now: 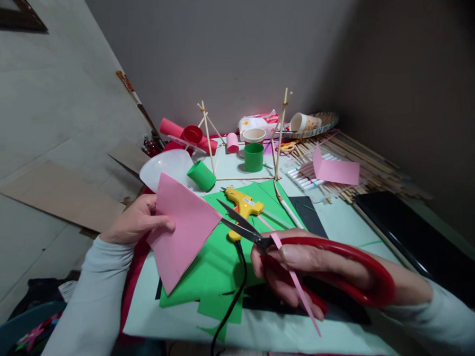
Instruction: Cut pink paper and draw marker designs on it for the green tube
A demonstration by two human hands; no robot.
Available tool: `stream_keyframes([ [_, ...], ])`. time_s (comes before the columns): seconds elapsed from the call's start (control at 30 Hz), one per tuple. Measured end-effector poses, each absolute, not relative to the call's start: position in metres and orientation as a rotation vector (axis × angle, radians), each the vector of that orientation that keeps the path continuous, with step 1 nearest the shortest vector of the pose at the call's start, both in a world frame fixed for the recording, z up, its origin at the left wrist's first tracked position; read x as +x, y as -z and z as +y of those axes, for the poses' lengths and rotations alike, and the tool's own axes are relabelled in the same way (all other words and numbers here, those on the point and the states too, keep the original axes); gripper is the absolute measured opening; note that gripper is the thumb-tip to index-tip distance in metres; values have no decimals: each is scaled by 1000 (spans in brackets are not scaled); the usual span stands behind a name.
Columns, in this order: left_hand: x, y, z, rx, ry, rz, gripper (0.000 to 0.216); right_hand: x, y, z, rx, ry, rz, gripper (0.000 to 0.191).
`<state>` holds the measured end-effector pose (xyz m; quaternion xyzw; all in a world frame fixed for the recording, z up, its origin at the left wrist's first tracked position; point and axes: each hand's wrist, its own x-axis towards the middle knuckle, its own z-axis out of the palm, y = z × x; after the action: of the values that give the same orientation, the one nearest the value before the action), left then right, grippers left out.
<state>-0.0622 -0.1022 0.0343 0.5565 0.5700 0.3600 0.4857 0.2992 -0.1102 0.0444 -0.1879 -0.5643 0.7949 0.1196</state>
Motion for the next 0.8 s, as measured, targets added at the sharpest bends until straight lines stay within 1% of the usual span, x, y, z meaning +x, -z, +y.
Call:
stream_keyframes([
  [0.27, -64, -34, -102, 1306, -1004, 1396, 33, 303, -40, -110, -525, -2391, -1557, 45],
  [0.5, -62, -35, -103, 1287, -1006, 1409, 36, 299, -41, -109, -461, -2422, -1523, 44],
  [0.8, -58, -30, -102, 1325, -895, 1383, 25, 299, -42, -105, -507, -2388, -1598, 46],
])
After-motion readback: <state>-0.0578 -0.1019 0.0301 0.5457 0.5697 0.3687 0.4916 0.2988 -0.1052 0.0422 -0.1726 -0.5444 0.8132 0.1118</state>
